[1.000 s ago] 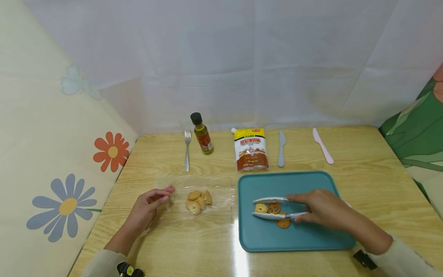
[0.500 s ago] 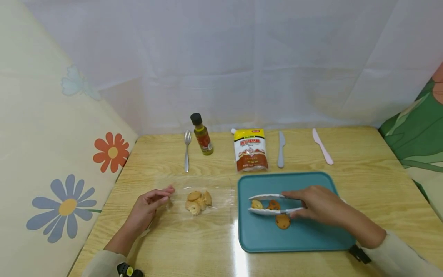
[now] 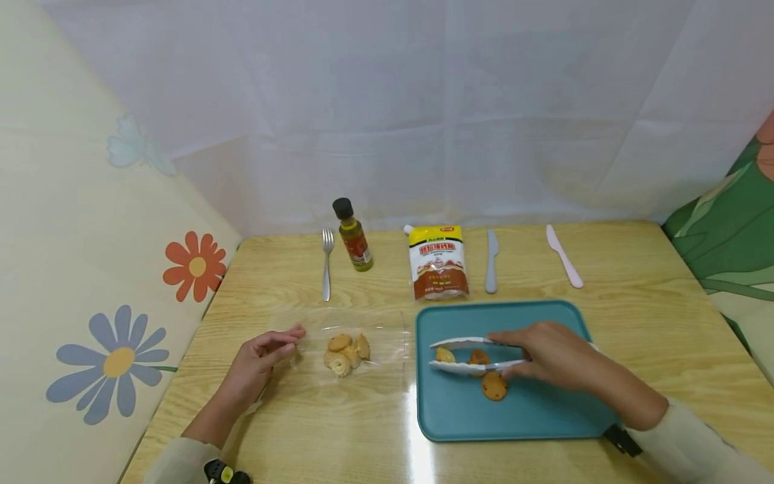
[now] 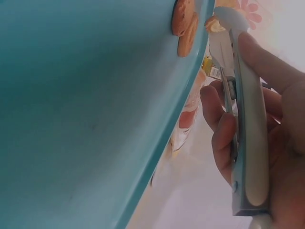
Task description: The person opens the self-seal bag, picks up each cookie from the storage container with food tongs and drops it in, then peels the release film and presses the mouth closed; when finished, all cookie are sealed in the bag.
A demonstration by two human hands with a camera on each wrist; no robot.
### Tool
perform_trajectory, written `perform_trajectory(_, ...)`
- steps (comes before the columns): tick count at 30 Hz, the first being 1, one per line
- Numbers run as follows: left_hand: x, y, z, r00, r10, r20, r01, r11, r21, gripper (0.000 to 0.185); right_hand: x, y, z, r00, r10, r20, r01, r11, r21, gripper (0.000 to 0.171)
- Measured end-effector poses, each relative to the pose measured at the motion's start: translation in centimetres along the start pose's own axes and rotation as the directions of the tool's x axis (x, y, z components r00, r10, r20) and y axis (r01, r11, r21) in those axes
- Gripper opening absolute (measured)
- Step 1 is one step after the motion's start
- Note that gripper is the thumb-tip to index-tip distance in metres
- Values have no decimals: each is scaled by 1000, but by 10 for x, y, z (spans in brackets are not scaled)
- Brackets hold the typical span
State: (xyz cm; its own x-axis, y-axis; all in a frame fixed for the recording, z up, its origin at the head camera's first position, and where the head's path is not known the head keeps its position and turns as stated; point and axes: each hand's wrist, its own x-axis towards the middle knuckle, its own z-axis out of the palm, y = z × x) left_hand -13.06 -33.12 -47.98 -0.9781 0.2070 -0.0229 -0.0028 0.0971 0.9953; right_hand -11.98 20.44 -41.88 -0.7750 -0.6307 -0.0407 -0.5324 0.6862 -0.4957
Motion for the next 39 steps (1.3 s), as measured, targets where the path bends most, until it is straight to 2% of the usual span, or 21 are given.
perform_trajectory(11, 0, 0, 0, 1000, -3, 3, 3, 1000, -14, 32, 11, -3, 0, 999, -49, -19, 49, 999, -4, 56)
perform_trajectory(21, 0, 1, 0, 1000, -6, 2, 6, 1000, -6, 32, 30, -9, 1, 998, -54, -14, 54, 998, -13, 50)
perform_trajectory(39, 0, 3, 1, 1000, -20, -7, 20, 1000, 4, 33, 35, -10, 0, 997, -77, -1, 77, 997, -1, 46)
